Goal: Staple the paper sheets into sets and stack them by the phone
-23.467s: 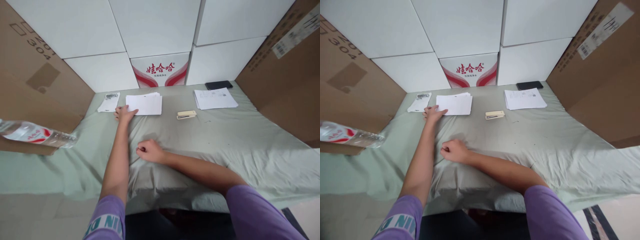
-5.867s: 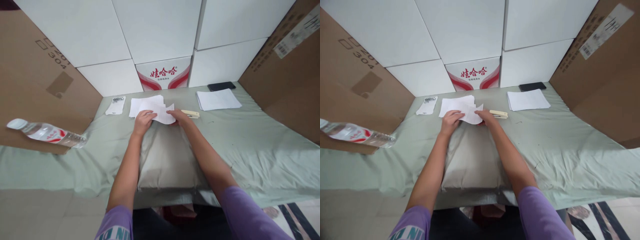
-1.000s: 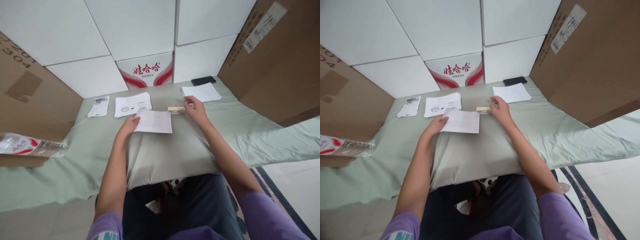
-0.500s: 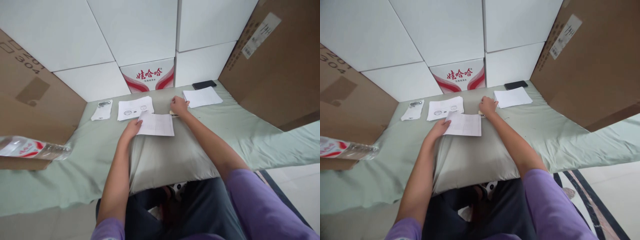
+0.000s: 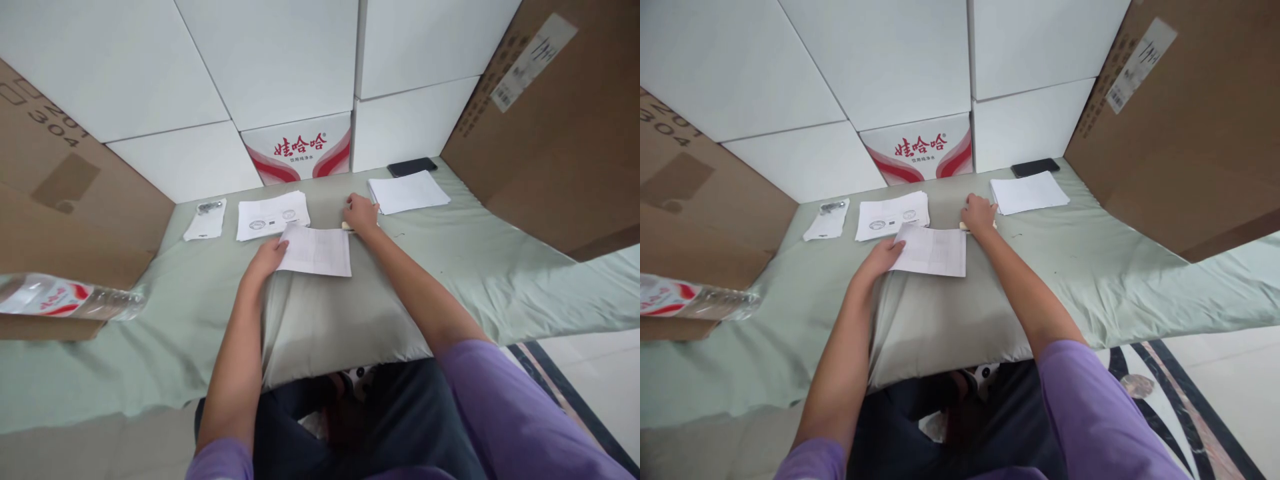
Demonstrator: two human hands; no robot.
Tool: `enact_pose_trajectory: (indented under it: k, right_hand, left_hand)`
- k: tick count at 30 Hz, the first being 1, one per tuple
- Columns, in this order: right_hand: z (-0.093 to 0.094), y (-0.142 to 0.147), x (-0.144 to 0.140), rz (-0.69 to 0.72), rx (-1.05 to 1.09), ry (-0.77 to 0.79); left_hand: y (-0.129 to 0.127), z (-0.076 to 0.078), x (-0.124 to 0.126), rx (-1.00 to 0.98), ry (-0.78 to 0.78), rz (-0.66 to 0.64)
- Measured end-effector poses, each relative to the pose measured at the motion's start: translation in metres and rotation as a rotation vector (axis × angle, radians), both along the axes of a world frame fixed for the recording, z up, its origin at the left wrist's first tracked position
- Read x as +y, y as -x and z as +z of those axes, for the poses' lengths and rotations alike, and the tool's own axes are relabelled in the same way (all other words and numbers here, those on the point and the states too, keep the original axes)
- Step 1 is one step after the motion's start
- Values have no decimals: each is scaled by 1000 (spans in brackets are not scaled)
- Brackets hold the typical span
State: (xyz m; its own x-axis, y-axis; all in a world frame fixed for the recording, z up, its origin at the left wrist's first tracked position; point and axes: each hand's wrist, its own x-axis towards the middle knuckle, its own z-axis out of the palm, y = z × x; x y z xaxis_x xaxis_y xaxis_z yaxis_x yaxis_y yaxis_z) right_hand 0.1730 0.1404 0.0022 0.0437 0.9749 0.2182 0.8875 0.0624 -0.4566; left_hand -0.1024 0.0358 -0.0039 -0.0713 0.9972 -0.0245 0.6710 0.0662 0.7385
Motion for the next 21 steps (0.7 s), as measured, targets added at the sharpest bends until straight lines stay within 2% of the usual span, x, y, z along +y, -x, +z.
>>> enact_pose_trajectory:
  k: [5,9,15,21]
  right_hand:
    - [-2,-1,1,-4,-4,-4]
    - [0,-2,2,-34,76,17]
    - [5,-3,4,-119,229,11]
    - [9,-5,4,-166,273,44]
  left_hand:
    - [0,0,-1,-3,-9,3]
    - [-1,-1,0,10,-20,4]
    - [-5,3,-1,141,118,-25]
    - [-6,3,0,161,130,-17]
